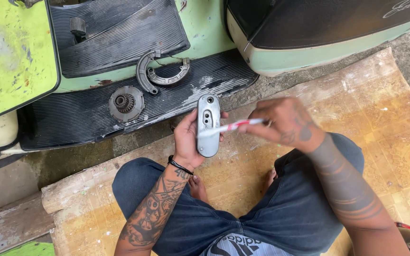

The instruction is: Scrubbing a metal motorcycle component with a toothbrush and cleaning paste to remove dirt and grime.

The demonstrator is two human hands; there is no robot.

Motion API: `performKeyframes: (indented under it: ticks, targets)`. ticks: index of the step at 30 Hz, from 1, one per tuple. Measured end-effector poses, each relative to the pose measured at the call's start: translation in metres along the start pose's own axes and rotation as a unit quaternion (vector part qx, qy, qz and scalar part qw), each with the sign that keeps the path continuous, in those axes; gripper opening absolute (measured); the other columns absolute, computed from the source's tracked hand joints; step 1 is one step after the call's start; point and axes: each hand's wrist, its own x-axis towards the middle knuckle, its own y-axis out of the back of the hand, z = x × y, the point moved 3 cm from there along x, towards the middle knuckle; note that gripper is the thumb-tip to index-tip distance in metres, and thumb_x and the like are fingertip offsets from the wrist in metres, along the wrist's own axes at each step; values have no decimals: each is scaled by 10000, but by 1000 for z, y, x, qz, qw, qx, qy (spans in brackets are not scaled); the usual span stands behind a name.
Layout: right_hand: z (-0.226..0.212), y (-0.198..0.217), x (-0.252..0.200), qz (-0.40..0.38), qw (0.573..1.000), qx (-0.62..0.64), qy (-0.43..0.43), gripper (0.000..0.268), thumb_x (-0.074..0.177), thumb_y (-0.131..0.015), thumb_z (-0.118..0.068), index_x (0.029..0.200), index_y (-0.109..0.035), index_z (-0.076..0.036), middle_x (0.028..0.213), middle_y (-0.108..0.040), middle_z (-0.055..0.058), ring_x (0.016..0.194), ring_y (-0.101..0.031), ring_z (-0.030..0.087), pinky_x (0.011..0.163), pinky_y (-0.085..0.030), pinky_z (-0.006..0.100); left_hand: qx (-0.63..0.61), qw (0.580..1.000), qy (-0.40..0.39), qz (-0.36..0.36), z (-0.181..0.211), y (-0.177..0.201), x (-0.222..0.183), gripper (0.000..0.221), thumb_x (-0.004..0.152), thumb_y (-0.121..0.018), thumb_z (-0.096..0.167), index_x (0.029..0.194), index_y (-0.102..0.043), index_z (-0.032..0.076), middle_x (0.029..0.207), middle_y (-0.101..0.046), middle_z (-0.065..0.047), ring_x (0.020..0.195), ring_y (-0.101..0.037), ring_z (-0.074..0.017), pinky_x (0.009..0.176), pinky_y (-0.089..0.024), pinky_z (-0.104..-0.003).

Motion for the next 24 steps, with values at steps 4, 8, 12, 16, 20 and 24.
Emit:
performKeyframes:
  ticks: [4, 8, 12, 16, 20, 24]
  targets:
    - [16, 9, 0, -2, 1000, 0, 2, 459, 974, -647, -450, 811, -787, -44, 542, -656, 85, 373, -547, 171, 420, -463, 268, -6, 1000, 9, 0, -2, 3, 1, 549, 993, -433, 450, 1197, -647, -13, 1165, -708, -272, 778, -693, -356, 636, -578, -444]
    - [29, 16, -3, 41, 998, -33, -25, 445, 1013, -630, -412, 819, -779, -41, 553, -631, 89, 374, -480, 169, 438, -419, 274, -6, 1000, 0, -2, -3, 2, -2, 532, 1000, -430, 423, 1198, -638, -25, 1135, -700, -294, 766, -688, -366, 625, -575, -444]
    - [-11, -7, 0, -13, 1000, 6, -25, 375, 891, -738, -422, 687, -765, -108, 540, -644, 71, 414, -619, 220, 428, -483, 357, -12, 1000, -6, 2, 0, 4, 0, 518, 1002, -439, 408, 1207, -636, -25, 1138, -697, -302, 775, -699, -379, 624, -583, -457]
    - [25, 9, -1, -3, 999, -3, -38, 480, 1026, -604, -434, 809, -778, -42, 581, -672, 88, 416, -568, 182, 466, -490, 288, -22, 1000, -4, 10, -2, 4, -1, 528, 993, -454, 434, 1193, -642, -17, 1109, -709, -297, 766, -696, -370, 622, -580, -449]
    - [7, 6, 0, 27, 999, -18, -43, 430, 999, -654, -411, 817, -781, -42, 562, -653, 107, 377, -510, 183, 431, -427, 289, -14, 1000, -2, -5, 1, 5, -3, 539, 992, -447, 441, 1196, -646, -15, 1143, -705, -279, 785, -695, -351, 632, -584, -439]
    - [2, -9, 2, -16, 999, -4, -51, 436, 964, -652, -425, 819, -788, -37, 543, -659, 91, 347, -478, 157, 397, -415, 277, -15, 1000, 0, -2, 4, 7, -2, 545, 991, -437, 445, 1192, -651, -14, 1153, -710, -271, 792, -696, -346, 645, -588, -438]
